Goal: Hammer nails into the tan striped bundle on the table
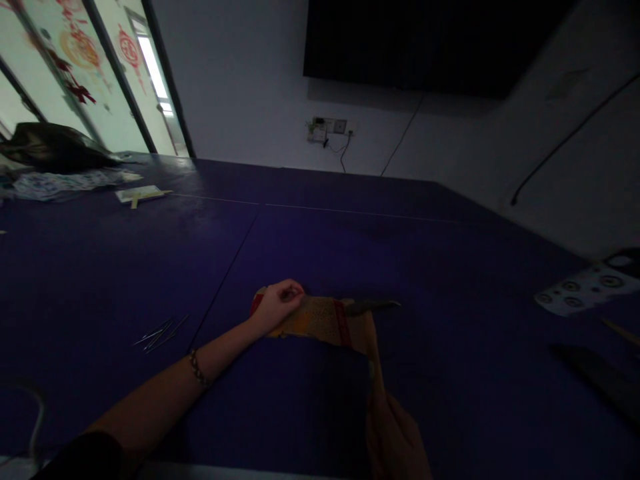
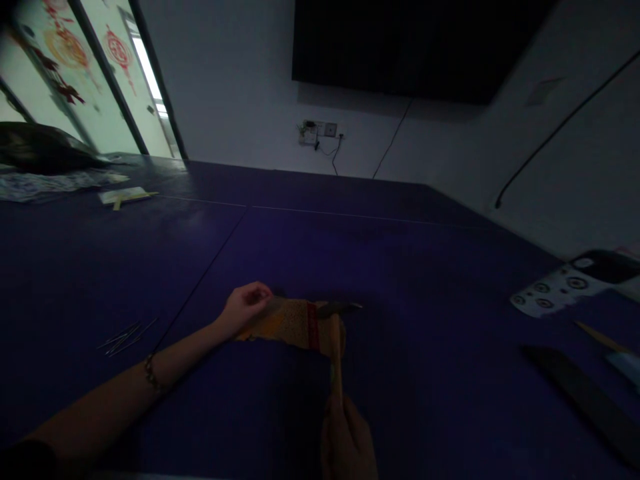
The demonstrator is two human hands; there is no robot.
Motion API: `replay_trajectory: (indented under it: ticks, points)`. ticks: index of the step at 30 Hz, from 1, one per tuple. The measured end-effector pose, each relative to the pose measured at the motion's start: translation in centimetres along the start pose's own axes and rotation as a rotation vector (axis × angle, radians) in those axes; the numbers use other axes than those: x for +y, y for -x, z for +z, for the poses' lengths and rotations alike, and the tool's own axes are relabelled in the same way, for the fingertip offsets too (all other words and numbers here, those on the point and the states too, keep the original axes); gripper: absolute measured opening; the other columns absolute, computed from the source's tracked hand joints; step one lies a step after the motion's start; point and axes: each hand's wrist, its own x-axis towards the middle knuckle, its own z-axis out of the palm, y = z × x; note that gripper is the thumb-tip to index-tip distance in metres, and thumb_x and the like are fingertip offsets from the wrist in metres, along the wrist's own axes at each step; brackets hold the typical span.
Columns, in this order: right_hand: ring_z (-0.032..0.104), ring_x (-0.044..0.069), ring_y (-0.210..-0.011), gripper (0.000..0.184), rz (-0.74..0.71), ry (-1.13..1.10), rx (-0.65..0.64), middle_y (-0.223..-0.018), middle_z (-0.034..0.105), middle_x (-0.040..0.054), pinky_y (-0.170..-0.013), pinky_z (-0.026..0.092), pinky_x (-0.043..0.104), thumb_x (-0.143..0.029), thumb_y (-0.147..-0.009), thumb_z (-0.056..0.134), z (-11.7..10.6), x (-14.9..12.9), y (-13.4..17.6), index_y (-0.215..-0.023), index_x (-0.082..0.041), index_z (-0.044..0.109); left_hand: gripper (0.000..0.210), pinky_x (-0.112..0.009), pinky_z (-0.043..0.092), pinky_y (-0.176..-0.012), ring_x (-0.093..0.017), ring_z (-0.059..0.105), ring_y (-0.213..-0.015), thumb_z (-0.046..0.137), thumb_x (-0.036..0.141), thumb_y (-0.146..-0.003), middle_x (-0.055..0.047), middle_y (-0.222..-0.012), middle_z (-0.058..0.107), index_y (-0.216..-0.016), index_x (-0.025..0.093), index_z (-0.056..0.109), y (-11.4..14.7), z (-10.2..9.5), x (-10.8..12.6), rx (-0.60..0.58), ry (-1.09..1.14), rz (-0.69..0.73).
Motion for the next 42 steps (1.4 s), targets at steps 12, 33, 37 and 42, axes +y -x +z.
replay_trajectory:
  ticks: [12, 33, 37, 42]
  points:
    - [0.066, 0.019, -0.07, 0.052, -0.044, 0.041, 0.011, -0.079, 0.071, 0.0055, -0.056, 0.056, 0.024, -0.057, -0.048, 0.075, -0.4, -0.1, 0.4, -0.085, -0.023, 0.063, 0.021, -0.024, 0.046, -0.064, -0.012, 0.059, -0.066, 0.063, 0.034, -0.071, -0.004, -0.073, 0.067, -0.066, 0.015, 0.061, -0.1, 0.1, 0.8, -0.044, 0.333, -0.09]
    - [0.061, 0.011, -0.058, 0.035, 0.014, 0.075, -0.027, -0.077, 0.066, 0.0025, -0.049, 0.052, 0.024, -0.046, -0.08, 0.058, 0.7, -0.4, 0.6, -0.094, -0.015, 0.061, 0.017, -0.025, 0.047, -0.073, -0.016, 0.063, -0.076, 0.057, 0.024, -0.079, -0.004, -0.081, 0.071, -0.074, 0.014, 0.07, 0.6, 1.5, 0.9, -0.281, 0.034, -0.062]
    - [0.061, 0.011, -0.059, 0.031, 0.038, 0.028, -0.005, -0.079, 0.066, 0.0014, -0.05, 0.052, 0.024, -0.044, -0.081, 0.057, 0.7, -0.3, 0.8, -0.097, -0.017, 0.06, 0.013, -0.025, 0.047, -0.074, -0.016, 0.063, -0.078, 0.06, 0.022, -0.078, -0.004, -0.083, 0.071, -0.077, 0.016, 0.071, 0.2, 2.5, 1.7, -0.259, -0.006, 0.032]
    - [0.064, 0.014, -0.062, 0.044, 0.035, -0.012, 0.015, -0.075, 0.068, 0.0021, -0.05, 0.053, 0.02, -0.053, -0.062, 0.07, 1.1, -0.2, 0.8, -0.092, -0.023, 0.062, 0.01, -0.025, 0.048, -0.076, -0.015, 0.065, -0.079, 0.062, 0.02, -0.076, -0.002, -0.086, 0.072, -0.078, 0.017, 0.071, -0.5, 4.4, 2.0, -0.301, -0.016, 0.014]
